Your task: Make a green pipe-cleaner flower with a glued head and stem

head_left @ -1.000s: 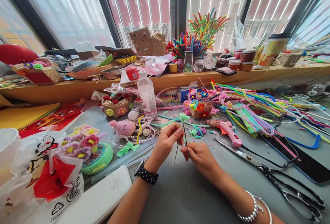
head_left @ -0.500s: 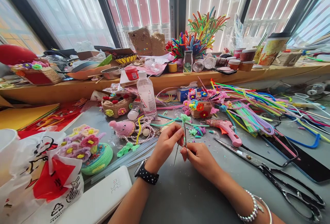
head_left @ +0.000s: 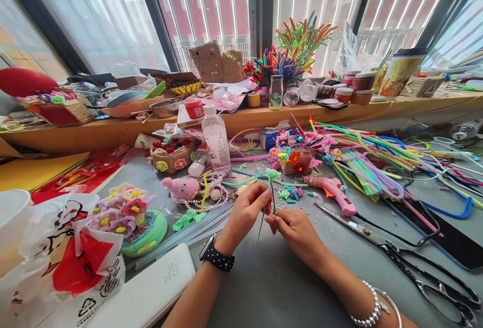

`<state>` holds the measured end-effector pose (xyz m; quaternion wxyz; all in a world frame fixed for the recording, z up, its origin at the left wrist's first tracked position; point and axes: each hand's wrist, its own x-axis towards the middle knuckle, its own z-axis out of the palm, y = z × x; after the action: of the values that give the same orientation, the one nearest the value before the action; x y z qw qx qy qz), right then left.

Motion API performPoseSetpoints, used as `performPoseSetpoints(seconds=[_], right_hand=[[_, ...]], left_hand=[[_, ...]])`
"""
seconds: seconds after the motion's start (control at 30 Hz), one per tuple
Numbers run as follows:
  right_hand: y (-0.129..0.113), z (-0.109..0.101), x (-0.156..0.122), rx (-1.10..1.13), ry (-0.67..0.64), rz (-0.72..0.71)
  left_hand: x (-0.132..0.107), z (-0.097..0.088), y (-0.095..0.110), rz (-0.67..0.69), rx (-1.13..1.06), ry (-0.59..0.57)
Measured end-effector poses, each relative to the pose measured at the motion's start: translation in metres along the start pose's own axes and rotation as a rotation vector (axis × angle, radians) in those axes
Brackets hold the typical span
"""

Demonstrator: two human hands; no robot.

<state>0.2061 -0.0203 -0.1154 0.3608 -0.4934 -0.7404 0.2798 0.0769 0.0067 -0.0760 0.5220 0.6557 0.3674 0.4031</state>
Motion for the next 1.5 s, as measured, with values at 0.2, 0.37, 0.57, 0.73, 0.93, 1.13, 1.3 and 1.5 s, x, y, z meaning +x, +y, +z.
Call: performPoseSetpoints(seconds=[0.2,0.37,0.57,0.73,0.93,1.13,1.3,1.5], right_hand=[[0.0022,0.002,-0.0005,0.016,-0.027,-0.01],[0.0009,0.0026,-0.0009,0.039,-0.043,-0.019],[0.0006,0.0017,-0.0023,0.025,-0.006,-0.047],[0.0004,0.0013,-0.0008,0.024,0.008,-0.038],[-0.0001,0.003,0.0002,0.012,-0.03,-0.02],[-0.001,0.0025,-0.0015,-0.005,-0.004,0.012],[-0.0013,0.0015,-0.0002,0.002,0.037,-0.017],[-0.0011,0.0019,-0.0001,-0.009,0.068,-0.005]], left_hand=[[0.0005,0.0008,-0.0017,0.011,-0.025,-0.006],[0.0002,0.0018,-0.0014,0.002,-0.033,-0.011],[0.0001,0.0015,-0.0001,-0.013,-0.037,-0.022],[0.0008,0.0008,-0.0018,-0.012,-0.066,-0.008],[0.0012,0.0014,-0.0026,0.012,-0.023,-0.001],[0.0004,0.0023,-0.001,0.025,0.031,-0.009],[0.0013,0.0012,-0.0026,0.029,0.019,0.003],[0.0022,0.0018,-0.0036,0.019,-0.021,0.079]])
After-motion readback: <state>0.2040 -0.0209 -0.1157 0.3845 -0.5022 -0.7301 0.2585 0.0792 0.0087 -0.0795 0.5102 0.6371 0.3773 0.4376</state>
